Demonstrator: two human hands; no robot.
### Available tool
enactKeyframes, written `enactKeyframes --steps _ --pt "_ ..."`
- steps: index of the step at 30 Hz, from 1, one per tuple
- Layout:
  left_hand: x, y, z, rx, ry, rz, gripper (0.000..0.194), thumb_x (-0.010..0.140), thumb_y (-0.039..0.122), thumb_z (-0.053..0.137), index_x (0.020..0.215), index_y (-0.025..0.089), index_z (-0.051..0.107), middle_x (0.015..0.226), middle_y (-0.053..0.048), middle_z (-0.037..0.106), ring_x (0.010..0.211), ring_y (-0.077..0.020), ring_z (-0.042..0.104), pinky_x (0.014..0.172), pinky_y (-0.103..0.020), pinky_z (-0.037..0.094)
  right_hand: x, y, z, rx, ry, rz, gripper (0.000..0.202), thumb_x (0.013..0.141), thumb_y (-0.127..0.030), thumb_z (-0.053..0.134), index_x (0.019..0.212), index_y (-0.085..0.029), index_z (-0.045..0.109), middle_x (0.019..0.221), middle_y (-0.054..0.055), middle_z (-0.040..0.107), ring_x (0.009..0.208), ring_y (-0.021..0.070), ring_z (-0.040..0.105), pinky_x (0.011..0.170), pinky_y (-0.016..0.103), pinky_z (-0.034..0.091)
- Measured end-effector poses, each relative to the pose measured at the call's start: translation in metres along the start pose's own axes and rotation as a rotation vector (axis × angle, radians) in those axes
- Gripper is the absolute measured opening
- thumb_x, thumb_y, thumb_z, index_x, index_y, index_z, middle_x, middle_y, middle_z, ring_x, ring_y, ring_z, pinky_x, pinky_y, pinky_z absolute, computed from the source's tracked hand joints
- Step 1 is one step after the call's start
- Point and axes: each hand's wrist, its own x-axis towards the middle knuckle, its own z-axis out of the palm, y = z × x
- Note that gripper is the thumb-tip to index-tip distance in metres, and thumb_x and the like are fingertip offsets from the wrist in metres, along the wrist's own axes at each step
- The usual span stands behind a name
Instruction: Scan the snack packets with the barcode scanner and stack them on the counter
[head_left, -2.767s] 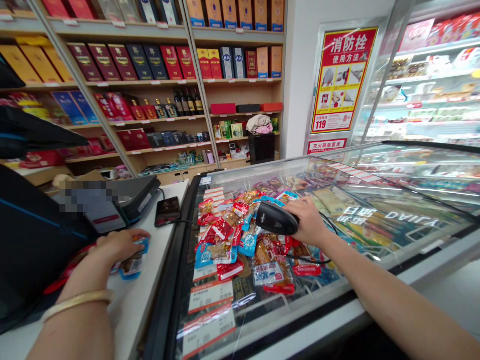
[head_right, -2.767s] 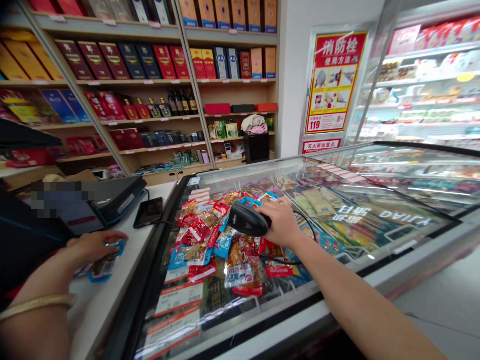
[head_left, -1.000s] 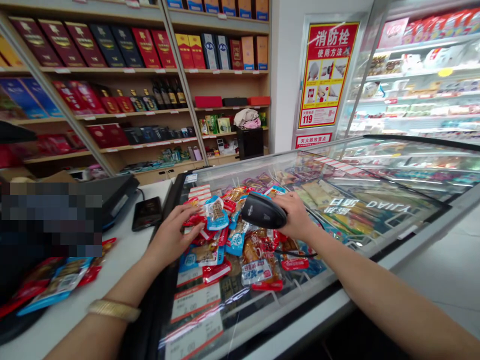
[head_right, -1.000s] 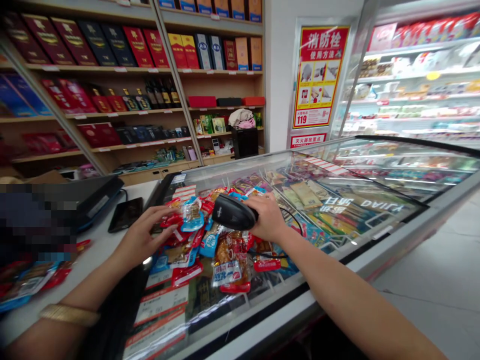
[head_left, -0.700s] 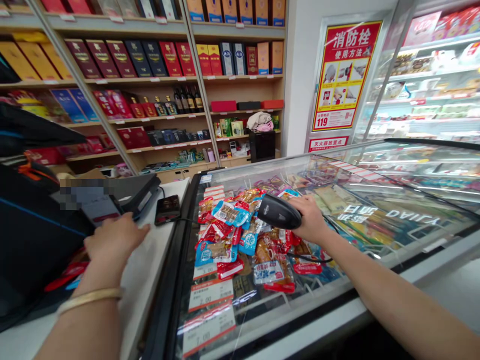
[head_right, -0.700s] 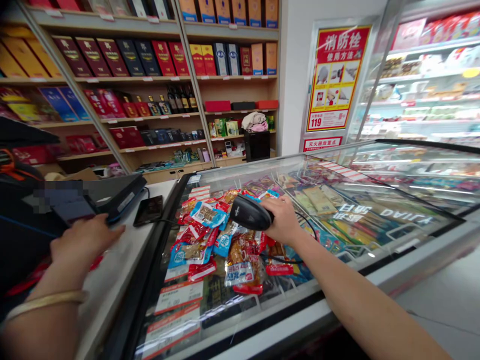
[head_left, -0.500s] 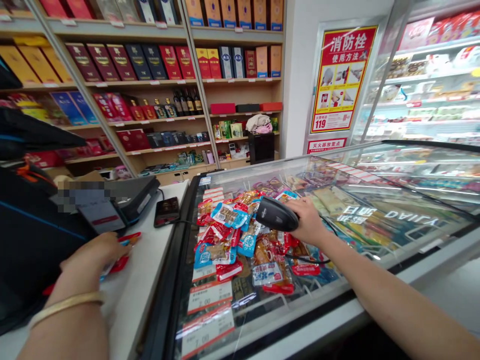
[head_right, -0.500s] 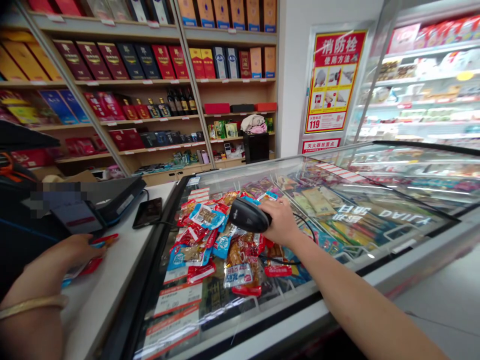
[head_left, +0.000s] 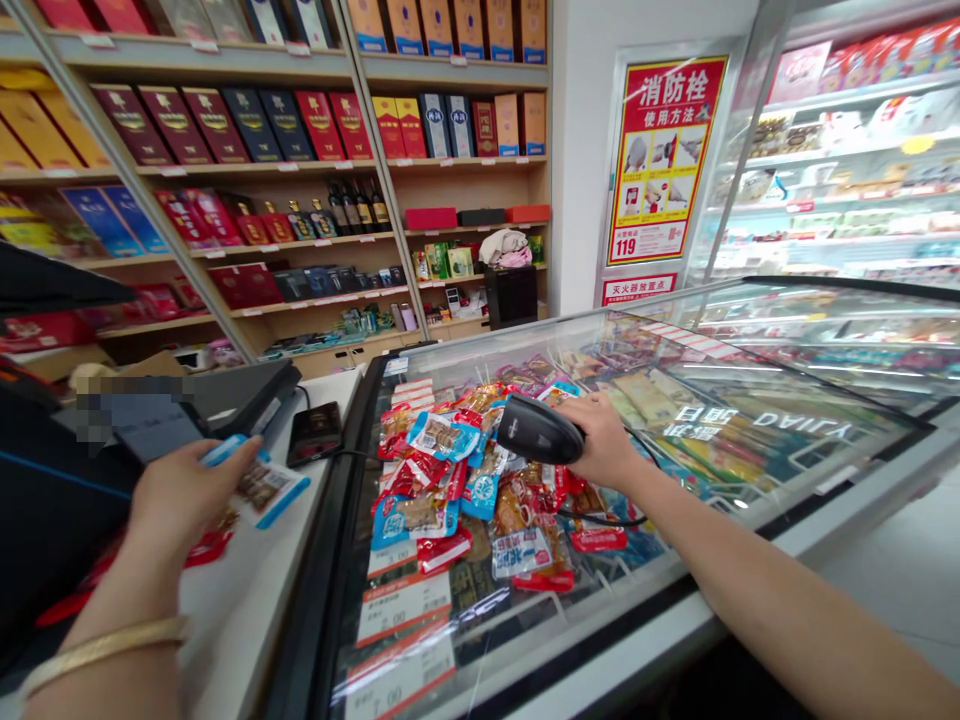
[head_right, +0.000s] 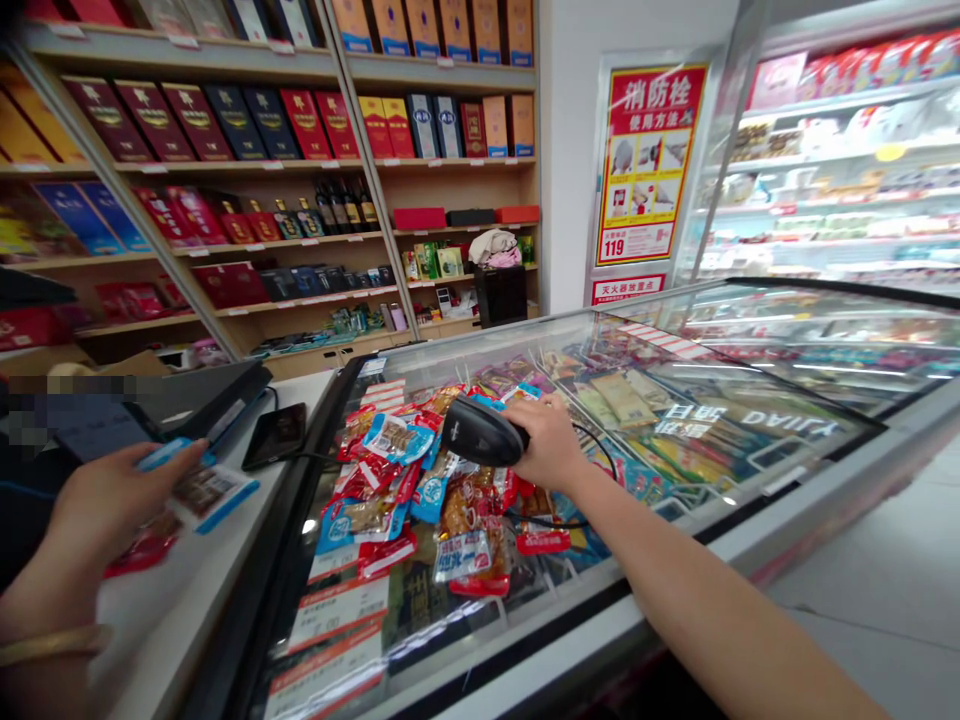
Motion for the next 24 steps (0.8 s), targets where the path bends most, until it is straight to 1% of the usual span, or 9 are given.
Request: enactKeyframes --steps 1,3,5,7,9,12,15,19,24 --pt "-0.005 0.006 0.004 -0.131 0.002 -0.026 0.047 0.065 0.061 0.063 0.084 0.018 0.066 0.062 -0.005 0.061 0.070 -0.0296 0.062 0.057 -0.034 0.046 0.000 0.000 0.000 0.001 0.000 0.001 0.021 0.075 -0.026 0.063 0.094 -0.020 0.070 0.078 0.004 0.070 0.076 0.0197 0.060 0.076 0.034 0.027" --pt "-0.017 0.020 0.014 -0.400 -0.059 -0.082 0.051 0.060 0.064 0.068 0.085 0.019 0.065 0.062 0.000 0.060 0.062 -0.0205 0.057 0.052 -0.028 0.043 0.000 -0.001 -0.001 0.010 0.007 -0.004 0.020 0.075 -0.026 0.063 0.093 -0.020 0.069 0.079 0.004 0.070 0.077 0.0200 0.060 0.076 0.034 0.027" --pt "-0.030 0.036 0.024 -0.659 -0.174 -0.038 0.060 0.049 0.067 0.077 0.083 0.018 0.064 0.067 0.001 0.062 0.060 -0.0148 0.053 0.051 -0.024 0.041 0.001 -0.002 -0.001 0.026 0.013 -0.022 0.020 0.074 -0.027 0.064 0.093 -0.020 0.069 0.081 0.004 0.071 0.079 0.0206 0.061 0.077 0.035 0.027" --pt "-0.041 0.051 0.033 -0.803 -0.281 0.016 0.068 0.037 0.068 0.084 0.079 0.017 0.064 0.071 0.001 0.064 0.064 -0.0133 0.054 0.052 -0.022 0.043 0.001 -0.004 -0.003 0.043 0.000 -0.049 0.021 0.075 -0.029 0.064 0.094 -0.020 0.068 0.083 0.005 0.072 0.080 0.0210 0.062 0.080 0.036 0.028" --pt "-0.049 0.061 0.040 -0.860 -0.368 0.040 0.073 0.032 0.068 0.088 0.078 0.017 0.065 0.075 0.000 0.066 0.068 -0.0137 0.056 0.052 -0.022 0.045 0.001 -0.006 -0.004 0.060 -0.027 -0.075 0.022 0.077 -0.031 0.064 0.096 -0.021 0.068 0.085 0.005 0.073 0.081 0.0209 0.062 0.081 0.037 0.028" --pt "-0.057 0.067 0.046 -0.876 -0.445 0.047 0.073 0.032 0.067 0.090 0.078 0.016 0.066 0.076 0.000 0.066 0.068 -0.0129 0.055 0.049 -0.020 0.044 0.002 -0.010 -0.004 0.075 -0.061 -0.102 0.022 0.078 -0.034 0.064 0.096 -0.022 0.067 0.087 0.004 0.074 0.080 0.0204 0.063 0.082 0.037 0.028" --pt "-0.062 0.069 0.048 -0.875 -0.489 0.044 0.073 0.033 0.067 0.090 0.079 0.016 0.066 0.074 0.001 0.065 0.064 -0.0113 0.052 0.047 -0.019 0.041 0.003 -0.014 -0.004 0.062 -0.086 -0.135 0.021 0.078 -0.033 0.063 0.096 -0.022 0.067 0.084 0.004 0.073 0.076 0.0199 0.061 0.081 0.037 0.027" --pt "-0.068 0.072 0.049 -0.859 -0.543 0.049 0.072 0.034 0.066 0.090 0.080 0.015 0.067 0.070 0.002 0.064 0.062 -0.0108 0.051 0.046 -0.019 0.042 0.004 -0.017 -0.005 0.040 -0.106 -0.173 0.018 0.079 -0.029 0.062 0.094 -0.021 0.066 0.082 0.004 0.072 0.074 0.0190 0.059 0.080 0.036 0.026" --pt "-0.072 0.075 0.052 -0.896 -0.570 0.056 0.066 0.038 0.061 0.092 0.079 0.015 0.067 0.070 0.001 0.064 0.059 -0.0090 0.049 0.045 -0.018 0.039 0.005 -0.019 -0.005 0.036 -0.148 -0.180 0.016 0.080 -0.029 0.059 0.093 -0.020 0.065 0.081 0.003 0.072 0.075 0.0182 0.059 0.080 0.036 0.026"
